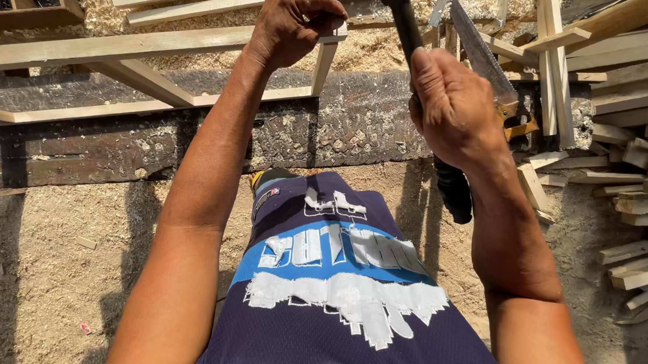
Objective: The person hammers nails into a light wooden frame structure set on a low work surface, holding the frame steady with one hand while driving nails with a hammer. They reposition the frame, pick nails from a wooden nail box, and later use a metal ruler and pencil to mark a wooden strip.
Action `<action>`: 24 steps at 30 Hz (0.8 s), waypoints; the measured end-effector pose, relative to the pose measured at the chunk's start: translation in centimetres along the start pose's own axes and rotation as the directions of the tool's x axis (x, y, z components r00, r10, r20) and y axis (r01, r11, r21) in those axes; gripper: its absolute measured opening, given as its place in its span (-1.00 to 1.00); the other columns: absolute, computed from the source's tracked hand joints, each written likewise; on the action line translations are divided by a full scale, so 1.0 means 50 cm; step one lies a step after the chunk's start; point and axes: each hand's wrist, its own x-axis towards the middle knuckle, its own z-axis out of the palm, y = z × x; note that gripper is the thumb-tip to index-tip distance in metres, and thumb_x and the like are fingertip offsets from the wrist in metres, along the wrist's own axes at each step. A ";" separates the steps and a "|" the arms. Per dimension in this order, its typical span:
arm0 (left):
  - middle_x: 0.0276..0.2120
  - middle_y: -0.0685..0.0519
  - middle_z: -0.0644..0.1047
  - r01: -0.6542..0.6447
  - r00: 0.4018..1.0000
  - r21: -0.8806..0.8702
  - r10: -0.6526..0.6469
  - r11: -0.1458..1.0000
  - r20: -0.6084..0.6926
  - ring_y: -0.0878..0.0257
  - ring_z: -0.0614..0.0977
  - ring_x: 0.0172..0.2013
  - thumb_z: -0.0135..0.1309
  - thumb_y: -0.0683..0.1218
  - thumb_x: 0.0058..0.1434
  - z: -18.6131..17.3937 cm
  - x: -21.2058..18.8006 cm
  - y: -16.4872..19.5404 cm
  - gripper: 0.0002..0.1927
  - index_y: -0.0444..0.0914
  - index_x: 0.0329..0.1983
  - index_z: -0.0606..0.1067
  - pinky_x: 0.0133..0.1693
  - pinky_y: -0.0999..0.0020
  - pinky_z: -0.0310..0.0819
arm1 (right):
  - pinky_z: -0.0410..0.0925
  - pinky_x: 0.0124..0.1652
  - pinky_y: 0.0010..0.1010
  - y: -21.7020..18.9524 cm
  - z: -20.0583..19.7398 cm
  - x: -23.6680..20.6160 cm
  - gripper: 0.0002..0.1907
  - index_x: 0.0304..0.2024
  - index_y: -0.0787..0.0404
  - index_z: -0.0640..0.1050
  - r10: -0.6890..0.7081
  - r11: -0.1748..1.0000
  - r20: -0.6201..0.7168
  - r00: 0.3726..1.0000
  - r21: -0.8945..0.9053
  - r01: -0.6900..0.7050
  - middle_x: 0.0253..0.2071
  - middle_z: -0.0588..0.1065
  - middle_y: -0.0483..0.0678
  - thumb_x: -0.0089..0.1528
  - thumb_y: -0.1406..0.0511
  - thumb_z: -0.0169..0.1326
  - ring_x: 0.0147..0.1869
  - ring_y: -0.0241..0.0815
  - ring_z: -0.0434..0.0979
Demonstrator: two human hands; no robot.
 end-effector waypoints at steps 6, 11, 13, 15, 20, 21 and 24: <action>-0.24 0.09 0.68 0.026 0.998 0.393 -0.003 0.919 -0.060 0.36 0.72 -0.20 0.25 -0.20 0.44 0.006 -0.007 -0.005 -0.97 -0.21 -0.09 0.66 -0.14 0.43 0.72 | 0.18 -0.62 -0.47 -0.033 -0.022 -0.061 -0.42 -0.25 0.17 0.31 -0.157 0.957 -0.273 0.949 0.194 0.214 -0.53 0.26 -0.17 0.54 -0.16 -0.26 -0.58 -0.39 0.32; -0.38 0.08 0.65 0.108 0.993 0.481 -0.075 0.870 -0.088 0.35 0.67 -0.34 0.31 -0.19 0.35 0.008 -0.012 0.010 -0.97 -0.22 -0.18 0.67 -0.29 0.41 0.61 | 0.21 -0.63 -0.51 0.022 0.062 0.008 -0.43 -0.38 0.07 0.32 0.088 0.990 -0.007 0.996 -0.110 -0.088 -0.55 0.27 -0.21 0.53 -0.11 -0.37 -0.57 -0.37 0.29; -0.39 0.08 0.65 0.125 0.992 0.503 -0.092 0.855 -0.089 0.34 0.66 -0.36 0.28 -0.25 0.28 0.006 -0.010 0.008 -0.93 -0.22 -0.20 0.66 -0.30 0.41 0.59 | 0.24 -0.63 -0.52 0.024 0.054 0.011 -0.45 -0.37 0.05 0.34 0.068 0.995 0.006 0.998 -0.080 -0.067 -0.57 0.28 -0.22 0.50 -0.11 -0.37 -0.58 -0.38 0.33; -0.29 0.10 0.67 0.097 0.995 0.370 -0.079 0.924 -0.063 0.37 0.69 -0.27 0.19 -0.28 0.33 0.004 -0.009 0.001 -0.87 -0.21 -0.12 0.66 -0.20 0.45 0.66 | 0.20 -0.67 -0.54 0.001 0.022 -0.012 -0.45 -0.35 0.08 0.32 0.026 0.999 -0.037 0.999 0.026 -0.025 -0.58 0.29 -0.23 0.50 -0.13 -0.35 -0.60 -0.39 0.29; -0.22 0.06 0.66 -0.040 0.995 0.470 0.080 0.882 -0.065 0.35 0.70 -0.21 0.24 -0.25 0.34 0.014 -0.005 -0.023 -0.93 -0.22 -0.15 0.63 -0.13 0.46 0.69 | 0.22 -0.54 -0.52 -0.100 -0.048 -0.098 -0.43 -0.18 0.22 0.34 -0.178 0.947 -0.383 0.906 0.181 0.263 -0.51 0.30 -0.10 0.61 -0.11 -0.20 -0.52 -0.33 0.38; -0.23 0.06 0.67 -0.043 0.994 0.485 0.086 0.873 -0.066 0.34 0.70 -0.22 0.26 -0.23 0.34 0.015 -0.006 -0.024 -0.94 -0.21 -0.16 0.64 -0.14 0.44 0.68 | 0.23 -0.52 -0.49 -0.107 -0.040 -0.104 -0.45 -0.17 0.24 0.33 -0.176 0.928 -0.434 0.884 0.227 0.296 -0.47 0.31 -0.06 0.62 -0.08 -0.18 -0.49 -0.29 0.39; -0.29 0.08 0.65 0.037 0.997 0.404 -0.008 0.914 -0.072 0.34 0.70 -0.26 0.19 -0.26 0.21 0.014 -0.009 -0.021 -0.86 -0.21 -0.19 0.63 -0.15 0.43 0.70 | 0.25 -0.63 -0.55 -0.064 0.000 -0.041 -0.46 -0.14 0.24 0.35 -0.318 0.916 -0.318 0.893 0.139 0.375 -0.47 0.31 -0.15 0.56 -0.09 -0.24 -0.57 -0.37 0.36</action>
